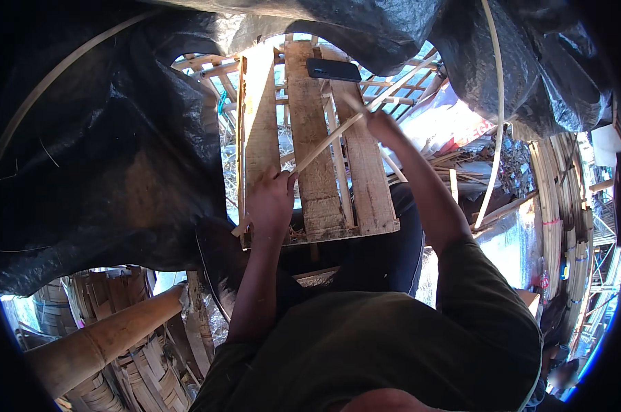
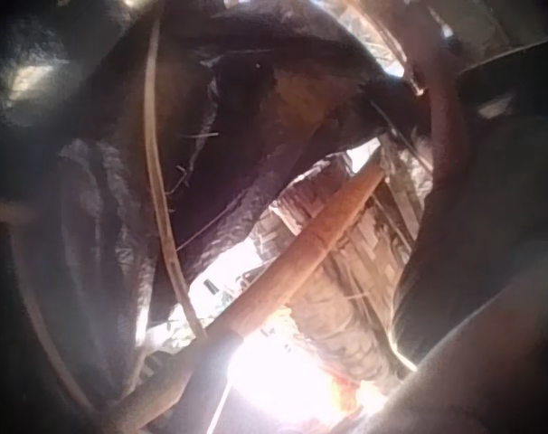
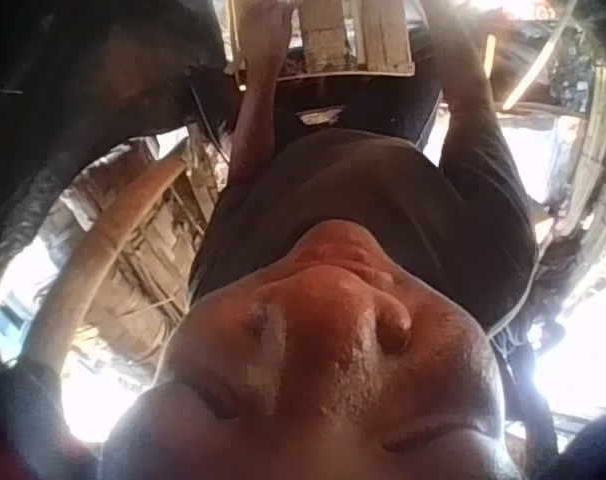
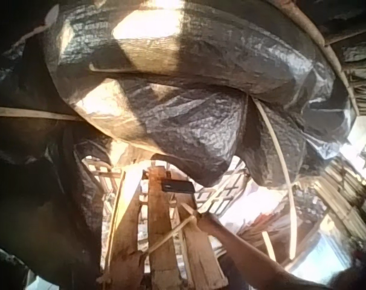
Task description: Using a knife to smooth and strip a long piece of bamboo on a wooden workbench.
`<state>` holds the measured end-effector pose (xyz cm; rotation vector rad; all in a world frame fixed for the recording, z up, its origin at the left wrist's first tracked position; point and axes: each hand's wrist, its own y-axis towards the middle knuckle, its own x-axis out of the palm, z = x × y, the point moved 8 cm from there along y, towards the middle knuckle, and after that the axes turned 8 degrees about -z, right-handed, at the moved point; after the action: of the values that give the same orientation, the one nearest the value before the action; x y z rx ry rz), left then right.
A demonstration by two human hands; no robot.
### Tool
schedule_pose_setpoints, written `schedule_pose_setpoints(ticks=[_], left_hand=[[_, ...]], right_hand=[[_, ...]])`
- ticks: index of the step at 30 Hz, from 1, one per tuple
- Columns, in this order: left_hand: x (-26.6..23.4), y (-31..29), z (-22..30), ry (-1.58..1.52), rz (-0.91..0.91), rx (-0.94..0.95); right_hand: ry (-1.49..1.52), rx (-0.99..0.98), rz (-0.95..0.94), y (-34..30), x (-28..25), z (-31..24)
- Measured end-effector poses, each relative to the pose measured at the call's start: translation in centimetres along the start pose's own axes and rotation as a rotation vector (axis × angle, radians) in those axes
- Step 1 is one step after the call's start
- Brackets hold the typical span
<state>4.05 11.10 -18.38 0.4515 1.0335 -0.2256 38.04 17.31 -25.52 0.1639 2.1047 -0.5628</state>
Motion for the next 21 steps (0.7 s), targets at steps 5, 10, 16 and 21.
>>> schedule_pose_setpoints(ticks=[5, 10, 16, 21], left_hand=[[-0.2, -0.2, -0.7, 0.003, 0.044, 0.032], [0.6, 0.0, -0.9, -0.016, -0.063, -0.021], [0.7, -0.2, -0.8, -0.031, -0.001, 0.01], [0.6, -0.3, -1.4, 0.009, 0.006, -0.008]], right_hand=[[0.037, 0.026, -0.026, -1.8, 0.7, -2.3], [0.061, 0.068, -0.004, -2.8, 2.4, -2.7], [0.037, 0.078, -0.04, -2.3, 0.1, -0.8], [0.012, -0.028, -0.033, -6.1, 4.0, -6.2]])
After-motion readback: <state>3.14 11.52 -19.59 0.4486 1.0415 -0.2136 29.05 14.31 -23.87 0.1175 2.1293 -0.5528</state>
